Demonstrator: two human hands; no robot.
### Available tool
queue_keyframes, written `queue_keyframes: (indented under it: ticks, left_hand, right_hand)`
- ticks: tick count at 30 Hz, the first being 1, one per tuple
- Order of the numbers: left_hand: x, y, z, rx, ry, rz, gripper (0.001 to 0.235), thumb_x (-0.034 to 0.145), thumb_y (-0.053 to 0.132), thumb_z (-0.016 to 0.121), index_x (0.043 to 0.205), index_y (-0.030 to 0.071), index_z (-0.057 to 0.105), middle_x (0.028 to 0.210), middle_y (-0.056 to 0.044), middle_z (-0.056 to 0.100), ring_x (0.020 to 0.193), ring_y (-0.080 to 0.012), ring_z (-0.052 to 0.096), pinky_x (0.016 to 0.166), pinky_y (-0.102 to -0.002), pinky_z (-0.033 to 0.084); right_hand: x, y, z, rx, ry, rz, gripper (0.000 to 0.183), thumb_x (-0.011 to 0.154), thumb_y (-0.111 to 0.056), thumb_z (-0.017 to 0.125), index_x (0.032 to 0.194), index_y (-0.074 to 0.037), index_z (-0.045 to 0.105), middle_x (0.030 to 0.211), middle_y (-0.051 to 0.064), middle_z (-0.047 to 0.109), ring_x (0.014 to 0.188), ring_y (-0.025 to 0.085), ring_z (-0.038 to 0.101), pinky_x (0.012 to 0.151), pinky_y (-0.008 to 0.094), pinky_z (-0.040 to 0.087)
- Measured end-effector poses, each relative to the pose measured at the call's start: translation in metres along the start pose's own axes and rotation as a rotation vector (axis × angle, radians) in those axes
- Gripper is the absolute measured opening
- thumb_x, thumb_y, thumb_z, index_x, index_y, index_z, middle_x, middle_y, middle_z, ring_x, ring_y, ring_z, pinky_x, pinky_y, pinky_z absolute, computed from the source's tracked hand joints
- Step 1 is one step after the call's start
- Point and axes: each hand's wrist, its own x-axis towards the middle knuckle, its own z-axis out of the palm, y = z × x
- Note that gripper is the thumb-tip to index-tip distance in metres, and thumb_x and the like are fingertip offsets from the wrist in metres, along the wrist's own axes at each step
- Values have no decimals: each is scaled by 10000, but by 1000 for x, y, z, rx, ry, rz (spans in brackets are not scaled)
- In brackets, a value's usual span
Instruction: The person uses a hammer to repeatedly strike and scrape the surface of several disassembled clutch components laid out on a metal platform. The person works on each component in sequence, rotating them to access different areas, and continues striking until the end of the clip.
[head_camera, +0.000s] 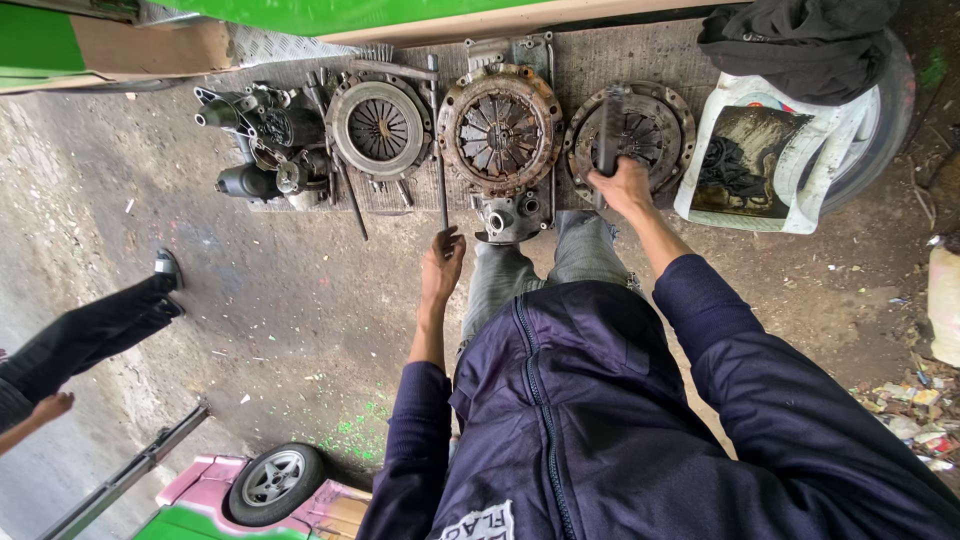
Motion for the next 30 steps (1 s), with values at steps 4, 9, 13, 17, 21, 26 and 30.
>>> queue_keyframes:
  ticks: [4, 9, 13, 17, 21, 26, 30]
  left_hand:
    - [22, 37, 10, -48, -47, 41, 435, 969, 289, 663, 1321, 35, 630, 1171, -157, 759, 1025, -241, 759, 892, -343, 580]
    - [50, 63, 23, -170, -155, 34, 444, 964, 307, 715, 1272, -9, 669, 1128, -151, 762, 1029, -180, 735, 884, -306, 566]
    - [67, 58, 17, -449, -266, -59, 397, 950, 290, 750, 1189, -26, 727, 1004, -106, 769, 890, -135, 682, 803, -283, 544]
    - [87, 44, 10, -527, -316, -52, 380, 934, 285, 759, 1159, -21, 744, 977, -54, 771, 873, -96, 680, 812, -251, 554]
    - [103, 36, 13, -487, -246, -28, 353, 920, 259, 783, 1113, -35, 755, 960, -66, 777, 855, -91, 678, 794, -248, 543]
    - [122, 29, 14, -216, -123, -39, 353, 885, 312, 813, 1062, 9, 776, 904, -83, 795, 781, -135, 712, 741, -293, 561]
    - [141, 21, 25, -31, -77, -102, 373, 814, 395, 796, 1042, 100, 768, 925, -44, 796, 764, -182, 751, 707, -347, 593]
  right_hand:
    - [-18, -51, 19, 35, -88, -240, 288, 923, -292, 739, 1047, -39, 682, 883, 68, 738, 653, 120, 709, 602, 316, 602]
    - [-39, -121, 59, -72, -299, -291, 349, 947, -360, 737, 1014, -18, 728, 744, 82, 697, 592, 169, 643, 536, 324, 517]
    - [-49, -158, 80, -144, -380, -282, 421, 956, -412, 742, 1017, 4, 714, 706, 63, 671, 578, 163, 626, 516, 329, 505]
    - [-53, -167, 88, -205, -339, -330, 421, 984, -441, 691, 1071, -32, 737, 698, 96, 676, 563, 165, 636, 527, 331, 504]
    - [-47, -162, 94, -91, -250, -444, 437, 983, -437, 658, 1118, -28, 732, 745, 36, 725, 554, 143, 673, 537, 277, 528]
    - [-29, -152, 109, -278, -137, -185, 514, 1006, -437, 690, 1082, 71, 669, 779, 142, 735, 567, 180, 690, 503, 297, 559]
    - [-18, -151, 123, -412, -126, -57, 490, 998, -411, 724, 1050, 74, 678, 819, 186, 729, 652, 301, 676, 594, 434, 573]
